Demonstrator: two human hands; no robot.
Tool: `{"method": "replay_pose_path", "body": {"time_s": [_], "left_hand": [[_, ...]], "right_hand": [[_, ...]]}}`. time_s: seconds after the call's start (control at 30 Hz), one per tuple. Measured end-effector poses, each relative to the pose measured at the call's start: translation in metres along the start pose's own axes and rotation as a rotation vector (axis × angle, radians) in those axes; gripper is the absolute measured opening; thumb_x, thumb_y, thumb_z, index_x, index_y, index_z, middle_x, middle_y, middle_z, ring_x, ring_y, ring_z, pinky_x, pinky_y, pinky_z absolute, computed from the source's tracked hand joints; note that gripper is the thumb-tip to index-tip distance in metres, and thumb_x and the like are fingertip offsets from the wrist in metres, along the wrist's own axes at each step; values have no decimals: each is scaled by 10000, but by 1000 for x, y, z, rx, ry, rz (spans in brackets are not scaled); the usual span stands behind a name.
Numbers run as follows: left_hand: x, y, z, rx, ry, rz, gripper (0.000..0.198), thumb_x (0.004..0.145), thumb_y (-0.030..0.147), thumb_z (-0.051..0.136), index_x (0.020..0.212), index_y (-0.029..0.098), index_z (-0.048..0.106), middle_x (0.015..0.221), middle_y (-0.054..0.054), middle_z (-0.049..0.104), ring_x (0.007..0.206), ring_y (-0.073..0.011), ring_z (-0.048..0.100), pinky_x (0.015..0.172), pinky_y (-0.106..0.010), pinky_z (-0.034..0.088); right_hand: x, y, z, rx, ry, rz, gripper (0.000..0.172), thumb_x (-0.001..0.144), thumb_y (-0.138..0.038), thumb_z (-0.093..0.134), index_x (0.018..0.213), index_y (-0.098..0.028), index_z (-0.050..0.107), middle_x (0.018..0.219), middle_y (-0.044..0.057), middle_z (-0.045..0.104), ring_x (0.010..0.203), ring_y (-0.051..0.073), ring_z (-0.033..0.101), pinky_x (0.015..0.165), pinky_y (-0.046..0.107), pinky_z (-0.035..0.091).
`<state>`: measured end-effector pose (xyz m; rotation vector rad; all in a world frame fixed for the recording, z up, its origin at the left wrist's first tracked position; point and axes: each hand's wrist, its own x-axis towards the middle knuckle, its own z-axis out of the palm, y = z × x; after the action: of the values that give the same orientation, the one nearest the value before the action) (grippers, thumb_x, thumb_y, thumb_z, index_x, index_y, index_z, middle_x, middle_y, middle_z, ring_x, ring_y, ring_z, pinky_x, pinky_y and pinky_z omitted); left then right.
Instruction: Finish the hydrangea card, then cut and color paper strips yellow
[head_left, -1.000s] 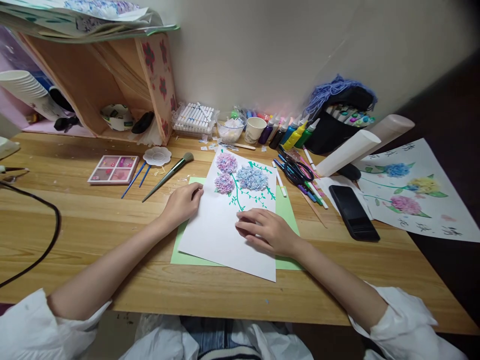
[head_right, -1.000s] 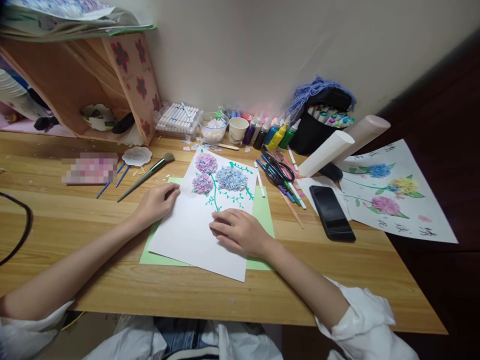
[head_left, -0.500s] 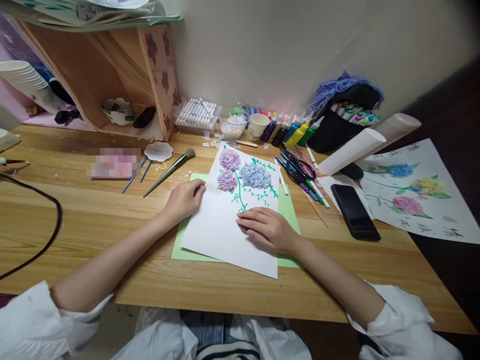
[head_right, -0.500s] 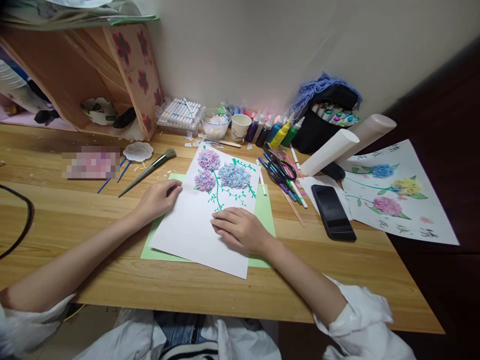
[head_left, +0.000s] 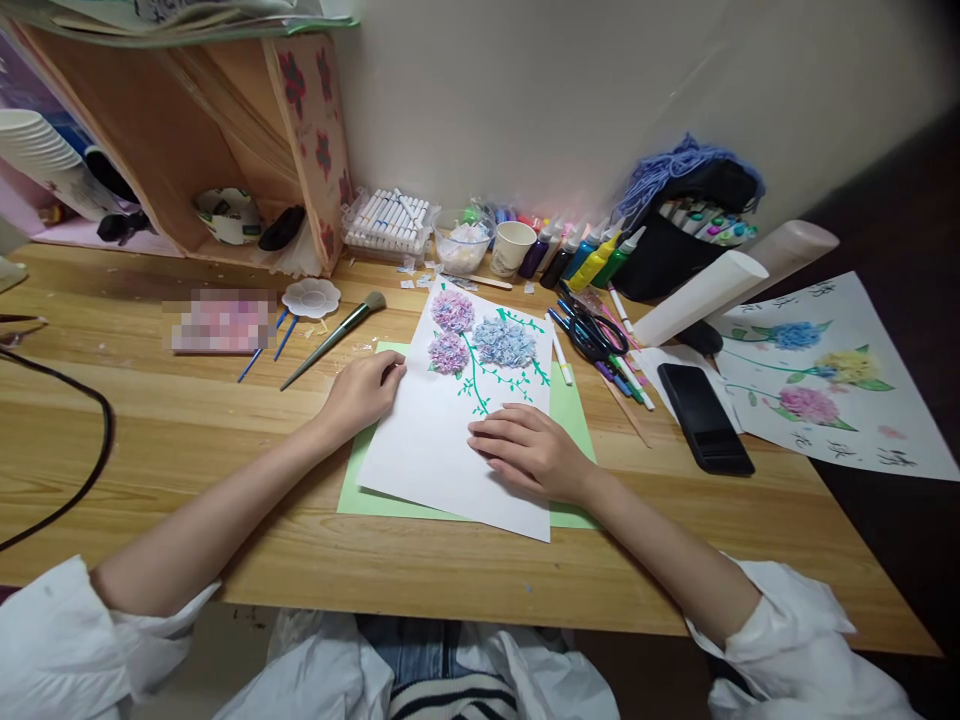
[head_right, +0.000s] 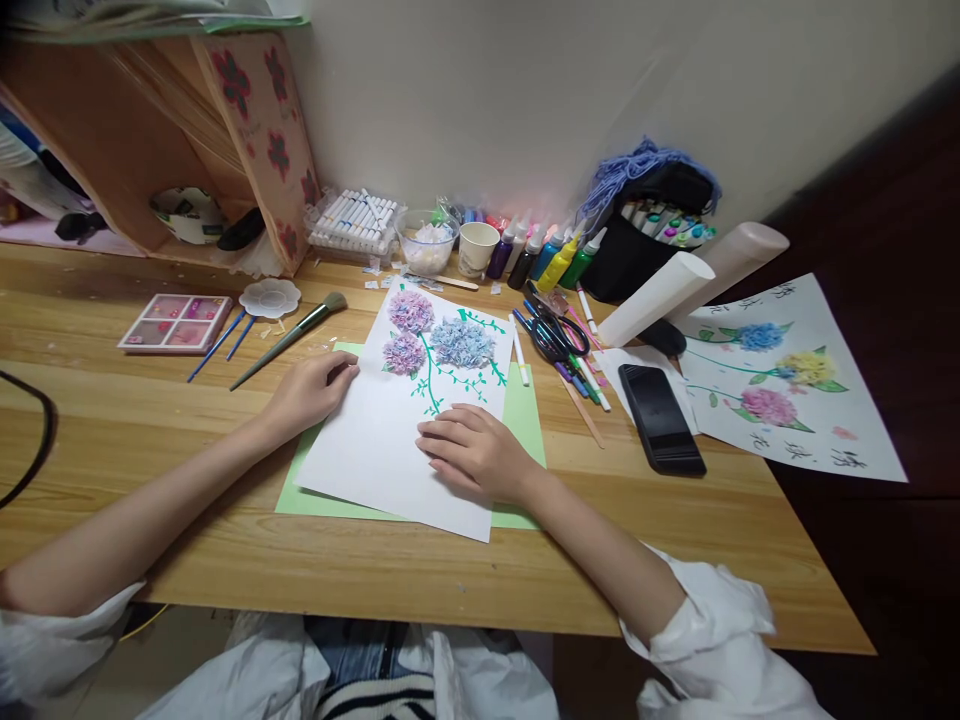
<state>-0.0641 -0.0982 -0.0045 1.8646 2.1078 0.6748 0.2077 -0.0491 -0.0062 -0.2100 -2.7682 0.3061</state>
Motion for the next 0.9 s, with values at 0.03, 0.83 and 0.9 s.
{"method": "replay_pose_path", "body": {"time_s": [0.03, 0.83, 0.9], "left_hand": [[0, 0, 0, -1, 2, 5, 242, 849, 292, 424, 925, 198, 633, 890, -50, 694, 818, -221, 617, 699, -291, 417], [0, -2, 2, -1, 6, -2, 275, 861, 314, 396, 951, 200, 630, 915, -64, 688, 840, -230, 613, 730, -308, 429], [-1, -2, 1, -6, 7, -1, 271, 862, 312, 398, 949, 201, 629, 917, -62, 688, 838, -228, 613, 727, -306, 429]], "right_hand": [[0, 0, 0, 6, 9, 0, 269, 893, -256, 492, 1131, -205, 607, 1182, 54, 644, 1080, 214, 554, 965, 432, 435], [-19, -15, 0, 56, 28, 337, 519, 879, -259, 474, 1366, -175, 316, 1334, 131, 492, 1285, 256, 389, 1027, 480, 391], [-18, -15, 1, 94, 27, 327, 483, 880, -255, 475, 1336, -189, 328, 1308, 122, 512, 1283, 256, 387, 1022, 489, 387]]}}
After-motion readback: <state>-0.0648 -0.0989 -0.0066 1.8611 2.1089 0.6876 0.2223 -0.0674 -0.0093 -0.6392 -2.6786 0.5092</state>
